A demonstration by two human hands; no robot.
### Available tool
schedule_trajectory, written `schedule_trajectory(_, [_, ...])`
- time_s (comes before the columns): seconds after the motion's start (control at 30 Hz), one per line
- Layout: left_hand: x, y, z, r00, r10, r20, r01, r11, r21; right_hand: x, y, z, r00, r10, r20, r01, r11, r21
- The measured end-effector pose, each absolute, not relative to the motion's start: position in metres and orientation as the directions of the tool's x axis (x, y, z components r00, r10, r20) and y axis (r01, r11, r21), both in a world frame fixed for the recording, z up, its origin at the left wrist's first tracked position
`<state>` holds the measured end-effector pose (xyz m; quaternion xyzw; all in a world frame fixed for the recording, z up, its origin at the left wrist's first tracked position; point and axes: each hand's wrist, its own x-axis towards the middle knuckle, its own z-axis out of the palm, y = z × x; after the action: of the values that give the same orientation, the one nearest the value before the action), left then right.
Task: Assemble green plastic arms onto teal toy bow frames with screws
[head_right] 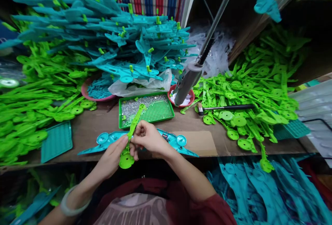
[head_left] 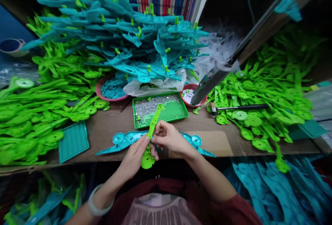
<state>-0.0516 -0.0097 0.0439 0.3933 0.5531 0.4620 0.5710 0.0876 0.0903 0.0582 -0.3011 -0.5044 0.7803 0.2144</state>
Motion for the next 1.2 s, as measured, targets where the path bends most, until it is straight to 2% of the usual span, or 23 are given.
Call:
schedule_trajectory(0.07, [-0.051, -0.009, 0.043, -0.082, 0.963, -0.258, -0.083, 0.251, 0.964, 0.089, 0.091, 0.056, -0.730, 0.643, -0.232, -0.017, -0.356, -0.934])
schedule_trajectory(0.1, [-0.052, -0.009, 0.042, -0.103, 0.959, -0.266, -0.117, 0.254, 0.960, 0.092, 0.092, 0.053, -0.706, 0.680, -0.196, -0.007, -0.284, -0.959])
schedule_trajectory(0.17, [-0.056, -0.011, 0.039, -0.164, 0.944, -0.285, -0.216, 0.248, 0.944, 0.106, 0.093, 0.043, -0.601, 0.797, -0.068, 0.065, -0.036, -0.997])
schedule_trajectory(0.23, [-0.063, -0.015, 0.037, -0.257, 0.924, -0.283, -0.278, 0.210, 0.937, 0.128, 0.094, 0.028, -0.494, 0.865, 0.090, 0.204, 0.215, -0.955])
schedule_trajectory(0.27, [-0.067, -0.018, 0.037, -0.304, 0.914, -0.268, -0.277, 0.184, 0.943, 0.141, 0.095, 0.021, -0.475, 0.869, 0.137, 0.268, 0.292, -0.918])
schedule_trajectory(0.37, [-0.075, -0.027, 0.041, -0.371, 0.907, -0.198, -0.225, 0.119, 0.967, 0.173, 0.096, 0.011, -0.459, 0.851, 0.256, 0.357, 0.441, -0.824])
schedule_trajectory(0.43, [-0.074, -0.031, 0.047, -0.357, 0.923, -0.145, -0.189, 0.081, 0.979, 0.179, 0.093, 0.021, -0.422, 0.799, 0.428, 0.361, 0.581, -0.729])
schedule_trajectory(0.5, [-0.069, -0.032, 0.056, -0.301, 0.950, -0.090, -0.147, 0.047, 0.988, 0.169, 0.089, 0.042, -0.446, 0.692, 0.567, 0.322, 0.716, -0.620])
schedule_trajectory(0.57, [-0.062, -0.030, 0.066, -0.234, 0.970, -0.058, -0.103, 0.034, 0.994, 0.151, 0.087, 0.067, -0.564, 0.568, 0.599, 0.223, 0.804, -0.552])
schedule_trajectory(0.63, [-0.059, -0.027, 0.076, -0.207, 0.977, -0.060, -0.080, 0.044, 0.996, 0.133, 0.090, 0.091, -0.698, 0.441, 0.565, 0.100, 0.841, -0.532])
schedule_trajectory(0.73, [-0.062, -0.025, 0.088, -0.249, 0.965, -0.082, -0.094, 0.061, 0.994, 0.124, 0.098, 0.116, -0.798, 0.312, 0.516, -0.008, 0.849, -0.528])
schedule_trajectory(0.8, [-0.065, -0.026, 0.093, -0.260, 0.962, -0.088, -0.093, 0.066, 0.993, 0.125, 0.102, 0.126, -0.825, 0.264, 0.499, 0.013, 0.892, -0.452])
schedule_trajectory(0.9, [-0.064, -0.029, 0.093, -0.178, 0.979, -0.099, -0.083, 0.085, 0.993, 0.124, 0.105, 0.134, -0.851, 0.210, 0.482, 0.114, 0.968, -0.222])
schedule_trajectory(1.0, [-0.056, -0.031, 0.090, -0.054, 0.992, -0.114, -0.045, 0.112, 0.993, 0.115, 0.103, 0.136, -0.854, 0.240, 0.462, 0.213, 0.971, -0.110])
schedule_trajectory(1.1, [-0.049, -0.028, 0.090, -0.006, 0.991, -0.134, 0.011, 0.134, 0.991, 0.107, 0.097, 0.133, -0.819, 0.312, 0.482, 0.270, 0.950, -0.155])
schedule_trajectory(1.2, [-0.048, -0.022, 0.092, -0.016, 0.989, -0.148, 0.024, 0.149, 0.989, 0.104, 0.088, 0.127, -0.745, 0.414, 0.523, 0.262, 0.903, -0.340])
